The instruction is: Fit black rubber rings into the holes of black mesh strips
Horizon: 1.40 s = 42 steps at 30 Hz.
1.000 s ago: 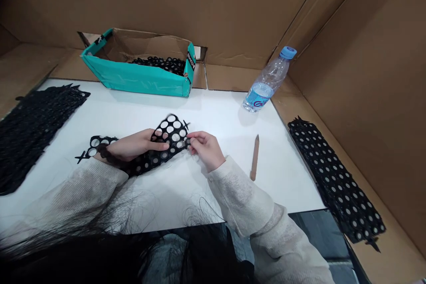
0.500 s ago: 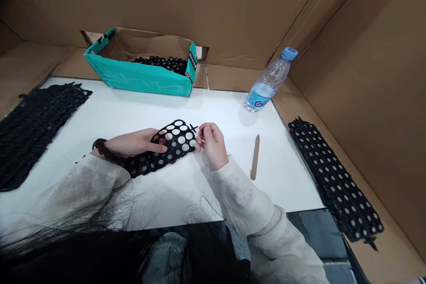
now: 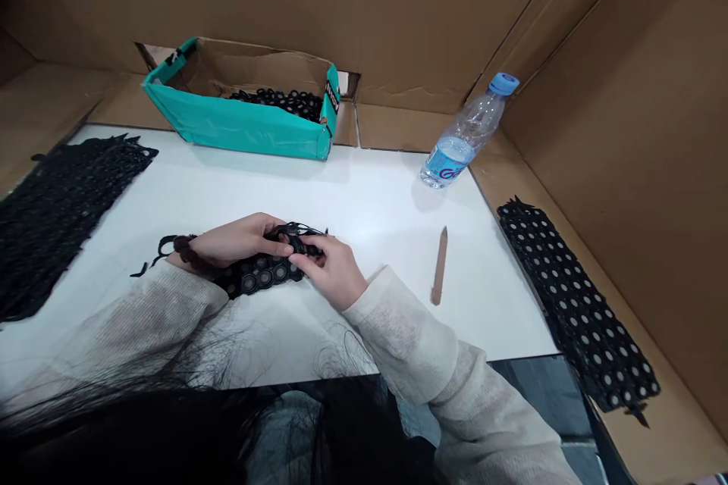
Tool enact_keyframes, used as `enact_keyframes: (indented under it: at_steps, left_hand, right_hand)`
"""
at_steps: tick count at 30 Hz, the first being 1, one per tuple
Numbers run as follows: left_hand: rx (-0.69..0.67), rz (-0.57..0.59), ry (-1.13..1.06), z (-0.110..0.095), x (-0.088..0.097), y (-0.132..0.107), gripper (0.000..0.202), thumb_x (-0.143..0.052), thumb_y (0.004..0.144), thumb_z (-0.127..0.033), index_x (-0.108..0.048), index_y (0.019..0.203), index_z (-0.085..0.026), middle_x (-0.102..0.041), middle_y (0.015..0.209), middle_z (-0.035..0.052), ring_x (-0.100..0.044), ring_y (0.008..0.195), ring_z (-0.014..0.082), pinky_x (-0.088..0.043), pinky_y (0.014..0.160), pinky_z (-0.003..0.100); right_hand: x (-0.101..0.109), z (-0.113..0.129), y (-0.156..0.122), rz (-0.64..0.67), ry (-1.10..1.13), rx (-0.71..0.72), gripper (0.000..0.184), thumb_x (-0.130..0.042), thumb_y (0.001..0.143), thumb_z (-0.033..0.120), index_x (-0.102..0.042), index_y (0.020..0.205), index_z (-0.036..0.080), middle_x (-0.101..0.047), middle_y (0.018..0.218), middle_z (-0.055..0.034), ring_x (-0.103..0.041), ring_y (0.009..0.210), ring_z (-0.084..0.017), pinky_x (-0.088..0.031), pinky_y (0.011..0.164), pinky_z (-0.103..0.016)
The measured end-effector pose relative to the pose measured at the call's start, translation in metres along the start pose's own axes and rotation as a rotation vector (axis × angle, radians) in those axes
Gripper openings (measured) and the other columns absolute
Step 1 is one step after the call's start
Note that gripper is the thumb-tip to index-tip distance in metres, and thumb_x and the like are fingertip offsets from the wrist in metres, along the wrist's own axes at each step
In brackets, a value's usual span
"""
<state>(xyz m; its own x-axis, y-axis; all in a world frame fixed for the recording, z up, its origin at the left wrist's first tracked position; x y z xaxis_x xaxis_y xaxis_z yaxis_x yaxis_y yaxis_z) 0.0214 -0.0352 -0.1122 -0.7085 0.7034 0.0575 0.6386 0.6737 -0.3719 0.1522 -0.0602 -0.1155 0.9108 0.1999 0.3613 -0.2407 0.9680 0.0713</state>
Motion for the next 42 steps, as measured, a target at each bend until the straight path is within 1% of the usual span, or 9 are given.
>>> enact_keyframes:
  at_steps: [6, 12, 14, 17, 22, 24, 29, 35, 42]
  left_hand:
    - [-0.042, 0.061, 0.011, -0.005, -0.003, 0.0, 0.017, -0.064, 0.069, -0.029, -0.06, 0.08, -0.016, -0.064, 0.078, -0.0002, -0.058, 0.084, 0.0176, -0.041, 0.082, 0.03]
    - [0.025, -0.079, 0.087, -0.003, 0.005, -0.003, 0.027, -0.06, 0.071, -0.033, -0.06, 0.093, -0.018, -0.064, 0.097, 0.002, -0.056, 0.093, 0.0193, -0.041, 0.081, 0.028]
    - [0.011, -0.06, 0.098, -0.006, 0.004, -0.004, 0.028, -0.06, 0.072, -0.035, -0.061, 0.094, -0.018, -0.065, 0.099, 0.0026, -0.055, 0.095, 0.0201, -0.041, 0.082, 0.028]
    - [-0.02, 0.03, 0.145, -0.01, 0.001, -0.005, 0.03, -0.065, 0.068, -0.036, -0.063, 0.092, -0.018, -0.065, 0.098, 0.0025, -0.056, 0.095, 0.0207, -0.041, 0.082, 0.027]
    - [0.058, 0.03, 0.162, -0.005, 0.002, -0.006, 0.032, -0.071, 0.061, -0.032, -0.064, 0.088, -0.017, -0.065, 0.086, 0.0016, -0.058, 0.081, 0.0182, -0.043, 0.074, 0.027]
    - [0.044, 0.003, 0.135, -0.005, 0.003, -0.006, 0.028, -0.071, 0.061, -0.032, -0.064, 0.083, -0.017, -0.065, 0.083, 0.0011, -0.058, 0.08, 0.0179, -0.043, 0.075, 0.028]
    - [0.054, -0.022, 0.076, -0.004, 0.004, -0.006, 0.024, -0.069, 0.062, -0.031, -0.064, 0.08, -0.016, -0.066, 0.082, 0.0014, -0.058, 0.078, 0.0177, -0.043, 0.076, 0.029]
    - [0.039, -0.021, 0.064, -0.004, 0.003, -0.004, 0.026, -0.069, 0.065, -0.033, -0.066, 0.082, -0.015, -0.067, 0.082, 0.003, -0.058, 0.076, 0.0177, -0.042, 0.073, 0.029]
    - [0.013, 0.013, 0.104, -0.005, 0.001, -0.004, 0.026, -0.068, 0.065, -0.032, -0.066, 0.085, -0.017, -0.066, 0.081, 0.0007, -0.057, 0.075, 0.0161, -0.041, 0.072, 0.027]
  right_hand:
    - [-0.001, -0.02, 0.007, 0.09, 0.423, -0.274, 0.027, -0.063, 0.071, 0.038, -0.063, 0.084, 0.015, -0.056, 0.055, 0.0022, -0.051, 0.045, -0.009, -0.043, 0.047, -0.024]
    - [0.042, -0.023, 0.014, -0.339, 0.459, -0.193, 0.019, -0.055, 0.076, 0.033, -0.056, 0.084, 0.016, -0.047, 0.052, 0.0063, -0.041, 0.042, -0.005, -0.034, 0.042, -0.02]
    - [0.049, -0.02, 0.012, -0.391, 0.429, -0.161, 0.018, -0.052, 0.078, 0.03, -0.056, 0.091, 0.018, -0.046, 0.053, 0.0065, -0.041, 0.043, -0.006, -0.035, 0.041, -0.02]
    - [0.045, 0.001, 0.003, -0.303, 0.234, -0.003, 0.017, -0.046, 0.084, 0.026, -0.059, 0.092, 0.02, -0.05, 0.06, 0.0026, -0.047, 0.047, -0.008, -0.041, 0.046, -0.023]
    - [0.04, 0.055, -0.04, -0.51, -0.195, 0.571, 0.019, -0.051, 0.081, 0.013, -0.06, 0.094, 0.023, -0.061, 0.087, -0.005, -0.06, 0.077, -0.015, -0.05, 0.061, -0.03]
    - [0.031, 0.058, -0.045, -0.442, -0.289, 0.657, 0.02, -0.053, 0.081, 0.011, -0.059, 0.095, 0.024, -0.063, 0.086, -0.0048, -0.06, 0.082, -0.017, -0.051, 0.067, -0.031]
    - [0.007, 0.029, -0.023, -0.099, -0.346, 0.402, 0.017, -0.044, 0.087, 0.017, -0.06, 0.092, 0.019, -0.062, 0.084, -0.0061, -0.059, 0.081, -0.014, -0.05, 0.073, -0.029]
    - [-0.004, 0.003, -0.013, -0.014, 0.044, -0.05, 0.024, -0.06, 0.078, 0.036, -0.059, 0.093, 0.017, -0.063, 0.093, -0.007, -0.06, 0.071, -0.014, -0.05, 0.063, -0.028]
    - [-0.003, -0.014, -0.001, 0.085, 0.427, -0.314, 0.032, -0.067, 0.067, 0.043, -0.058, 0.075, 0.014, -0.055, 0.051, 0.0029, -0.051, 0.044, -0.008, -0.042, 0.047, -0.023]
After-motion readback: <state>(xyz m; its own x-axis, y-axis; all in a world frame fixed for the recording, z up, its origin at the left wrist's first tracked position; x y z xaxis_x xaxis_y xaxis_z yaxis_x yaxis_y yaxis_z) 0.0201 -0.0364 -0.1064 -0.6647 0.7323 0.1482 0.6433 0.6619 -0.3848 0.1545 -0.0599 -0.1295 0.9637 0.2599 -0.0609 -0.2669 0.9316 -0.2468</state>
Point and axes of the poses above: each hand's wrist, its own y-axis towards the middle knuckle, its own x-axis out of the back of the hand, z = x × y, the point moved 6 cm from there along y, towards the middle knuckle
